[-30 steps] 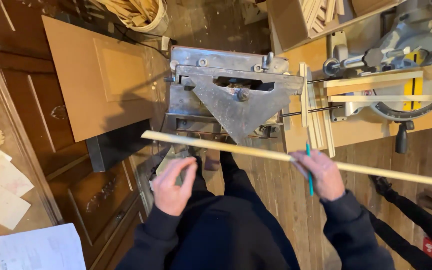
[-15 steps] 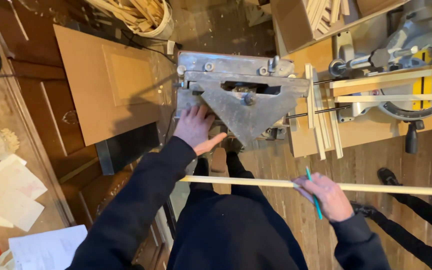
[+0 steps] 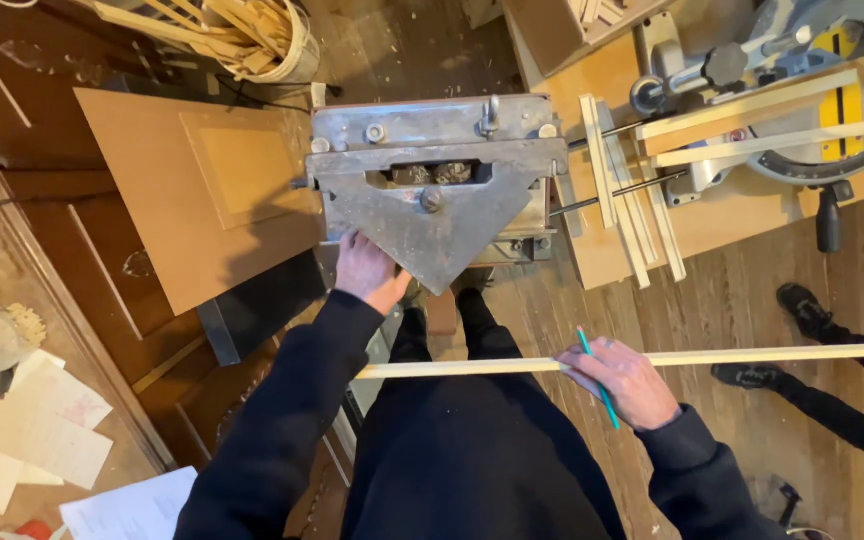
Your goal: Measuring and marking wood molding strips for a picture frame.
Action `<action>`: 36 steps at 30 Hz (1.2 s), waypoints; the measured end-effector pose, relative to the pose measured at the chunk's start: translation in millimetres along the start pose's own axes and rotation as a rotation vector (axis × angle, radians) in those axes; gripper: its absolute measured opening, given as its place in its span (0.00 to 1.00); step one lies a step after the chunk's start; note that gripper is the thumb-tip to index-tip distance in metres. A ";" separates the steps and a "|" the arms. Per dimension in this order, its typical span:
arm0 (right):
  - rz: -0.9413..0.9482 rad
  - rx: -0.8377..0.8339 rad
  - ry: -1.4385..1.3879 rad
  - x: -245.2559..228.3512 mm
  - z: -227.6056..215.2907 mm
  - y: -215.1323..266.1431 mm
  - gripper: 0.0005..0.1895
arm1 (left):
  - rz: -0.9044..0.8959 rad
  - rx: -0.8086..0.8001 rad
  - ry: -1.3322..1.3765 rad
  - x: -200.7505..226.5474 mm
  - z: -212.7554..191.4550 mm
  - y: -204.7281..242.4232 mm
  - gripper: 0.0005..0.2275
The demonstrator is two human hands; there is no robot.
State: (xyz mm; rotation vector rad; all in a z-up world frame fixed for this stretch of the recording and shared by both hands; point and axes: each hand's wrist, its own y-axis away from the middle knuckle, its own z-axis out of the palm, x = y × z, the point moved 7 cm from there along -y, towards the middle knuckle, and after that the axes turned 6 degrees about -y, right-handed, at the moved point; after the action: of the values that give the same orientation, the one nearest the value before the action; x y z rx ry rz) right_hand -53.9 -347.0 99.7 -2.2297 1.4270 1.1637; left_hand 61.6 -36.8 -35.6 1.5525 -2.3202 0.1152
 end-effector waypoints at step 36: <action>0.062 -0.004 0.029 -19.8 6.4 -5.7 0.11 | 0.399 0.129 -0.049 61.5 -35.6 22.7 0.20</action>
State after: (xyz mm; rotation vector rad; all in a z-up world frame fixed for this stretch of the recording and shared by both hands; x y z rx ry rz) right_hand -56.2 -327.6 108.9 -2.2292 1.5164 1.1586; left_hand 28.4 -72.8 20.6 1.1345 -2.6798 0.3326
